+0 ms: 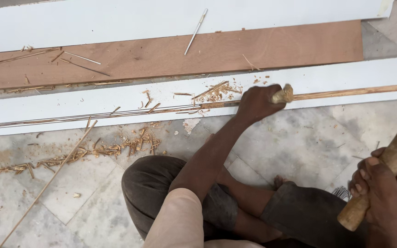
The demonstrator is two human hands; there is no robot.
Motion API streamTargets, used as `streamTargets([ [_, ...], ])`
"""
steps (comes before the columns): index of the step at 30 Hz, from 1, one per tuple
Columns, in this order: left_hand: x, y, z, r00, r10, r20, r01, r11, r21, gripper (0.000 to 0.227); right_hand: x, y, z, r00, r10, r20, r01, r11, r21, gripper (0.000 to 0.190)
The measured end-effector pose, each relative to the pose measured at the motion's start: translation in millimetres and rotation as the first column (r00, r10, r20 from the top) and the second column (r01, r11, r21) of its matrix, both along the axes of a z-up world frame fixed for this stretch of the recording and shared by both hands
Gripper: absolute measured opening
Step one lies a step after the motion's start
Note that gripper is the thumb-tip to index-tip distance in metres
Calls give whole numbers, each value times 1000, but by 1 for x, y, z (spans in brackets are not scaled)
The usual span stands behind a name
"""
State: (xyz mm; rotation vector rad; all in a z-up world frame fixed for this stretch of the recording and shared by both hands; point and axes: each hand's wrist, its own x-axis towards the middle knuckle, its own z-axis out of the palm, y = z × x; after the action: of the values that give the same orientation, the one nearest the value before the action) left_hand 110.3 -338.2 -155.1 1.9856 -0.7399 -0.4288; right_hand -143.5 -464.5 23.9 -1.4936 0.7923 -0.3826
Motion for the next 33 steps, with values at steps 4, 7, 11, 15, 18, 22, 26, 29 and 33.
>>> streamTargets([
  [4, 2, 3, 0, 998, 56, -14, -57, 996, -71, 36, 9, 20, -18, 966, 10, -260, -10, 1000, 2, 10],
  [7, -1, 3, 1, 1000, 10, 28, -11, 999, 42, 37, 17, 29, -24, 896, 161, -413, -96, 980, 173, 18],
  [11, -2, 2, -1, 998, 16, 54, -17, 999, 27, 39, 20, 25, -13, 928, 2, -373, 30, 996, 81, 19],
  [15, -2, 4, 2, 1000, 16, -14, -15, 998, 55, 37, 16, 30, -10, 963, -4, -268, 10, 1000, 24, 13],
  [18, -1, 5, 3, 1000, 9, 24, -11, 995, 95, 37, 20, 40, -21, 843, 155, -515, -75, 982, 171, 15],
  [22, -1, 12, 2, 999, 33, 14, -34, 998, 46, 41, 22, 30, -19, 934, 82, -347, -27, 987, 161, 15],
  [26, -2, 13, 0, 999, 34, -10, -33, 997, 67, 40, 16, 27, -20, 993, -45, -114, 45, 999, -3, 16],
  [29, -4, 9, 1, 998, 6, 55, -11, 996, 91, 39, 14, 37, -33, 849, 252, -465, -144, 956, 257, 19],
  [33, -6, 9, -1, 997, -36, 65, 26, 990, 142, 38, 16, 30, -28, 897, 149, -416, -58, 973, 223, 18],
])
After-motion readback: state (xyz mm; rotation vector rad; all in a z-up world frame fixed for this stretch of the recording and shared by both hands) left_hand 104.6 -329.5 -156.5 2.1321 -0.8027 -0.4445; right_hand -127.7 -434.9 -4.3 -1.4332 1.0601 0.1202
